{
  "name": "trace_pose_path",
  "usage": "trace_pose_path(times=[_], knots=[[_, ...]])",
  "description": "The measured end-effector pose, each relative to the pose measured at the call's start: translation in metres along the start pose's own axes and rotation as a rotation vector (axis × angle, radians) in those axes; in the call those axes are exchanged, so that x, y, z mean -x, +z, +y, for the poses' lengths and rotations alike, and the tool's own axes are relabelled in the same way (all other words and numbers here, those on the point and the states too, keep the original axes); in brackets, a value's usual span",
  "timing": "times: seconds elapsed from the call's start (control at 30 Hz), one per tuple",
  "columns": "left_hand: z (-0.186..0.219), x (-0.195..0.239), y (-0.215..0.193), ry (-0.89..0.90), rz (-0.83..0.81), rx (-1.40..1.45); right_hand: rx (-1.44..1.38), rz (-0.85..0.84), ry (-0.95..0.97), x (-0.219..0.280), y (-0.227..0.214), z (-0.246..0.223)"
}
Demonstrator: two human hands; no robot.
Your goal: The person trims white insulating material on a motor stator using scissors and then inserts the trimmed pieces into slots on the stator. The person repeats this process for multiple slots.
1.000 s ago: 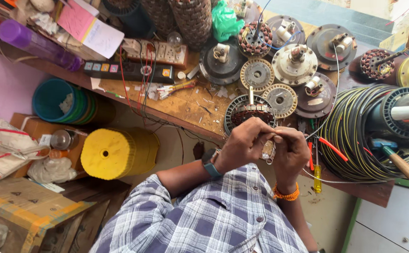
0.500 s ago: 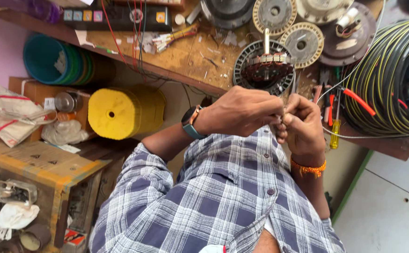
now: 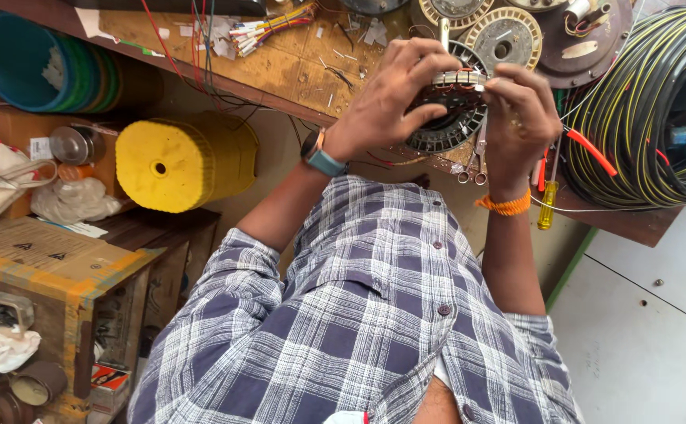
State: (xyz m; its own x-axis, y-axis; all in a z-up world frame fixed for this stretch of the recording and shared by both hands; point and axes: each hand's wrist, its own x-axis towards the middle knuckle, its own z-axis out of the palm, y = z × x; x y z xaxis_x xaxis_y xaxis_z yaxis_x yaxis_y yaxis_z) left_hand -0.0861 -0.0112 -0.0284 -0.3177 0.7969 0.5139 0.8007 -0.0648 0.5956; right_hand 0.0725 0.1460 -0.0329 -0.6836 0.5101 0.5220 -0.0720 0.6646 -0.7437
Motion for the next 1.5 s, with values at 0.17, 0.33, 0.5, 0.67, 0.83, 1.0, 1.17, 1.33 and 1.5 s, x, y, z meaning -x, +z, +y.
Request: trace_pose_path(times=[0.17,0.33,0.5,0.67,0.83,1.0,1.17,1.33,1.5], knots=[[-0.019,0.005,0.042,-0.163,0.003,0.422,0.206,-0.03,-0.206,0.001,0.004,0.012],[-0.017,0.006,0.048,-0.179,-0.019,0.284,0.138,-0.019,-0.163,0.007,-0.002,0.022],[-0.014,-0.003,0.042,-0.126,-0.032,0.255,0.186,-0.019,-0.232,0.007,-0.002,0.027],[-0.009,-0.003,0.042,-0.203,-0.034,0.256,0.258,-0.088,-0.271,0.002,-0.002,0.018],[-0.013,-0.002,0.052,-0.207,0.013,0.283,0.132,-0.216,-0.209,-0.013,-0.012,0.015],[-0.017,0.0,0.062,-0.233,0.034,0.295,0.116,-0.346,-0.073,-0.026,-0.028,0.015],[-0.025,-0.003,0.053,-0.334,-0.015,0.455,0.127,-0.339,-0.09,-0.025,-0.028,0.015],[-0.02,-0.007,0.052,-0.486,-0.142,0.437,0.14,-0.35,-0.123,-0.023,-0.026,0.015],[-0.016,-0.009,0.051,-0.446,-0.101,0.406,0.19,-0.359,-0.171,-0.022,-0.028,0.011]])
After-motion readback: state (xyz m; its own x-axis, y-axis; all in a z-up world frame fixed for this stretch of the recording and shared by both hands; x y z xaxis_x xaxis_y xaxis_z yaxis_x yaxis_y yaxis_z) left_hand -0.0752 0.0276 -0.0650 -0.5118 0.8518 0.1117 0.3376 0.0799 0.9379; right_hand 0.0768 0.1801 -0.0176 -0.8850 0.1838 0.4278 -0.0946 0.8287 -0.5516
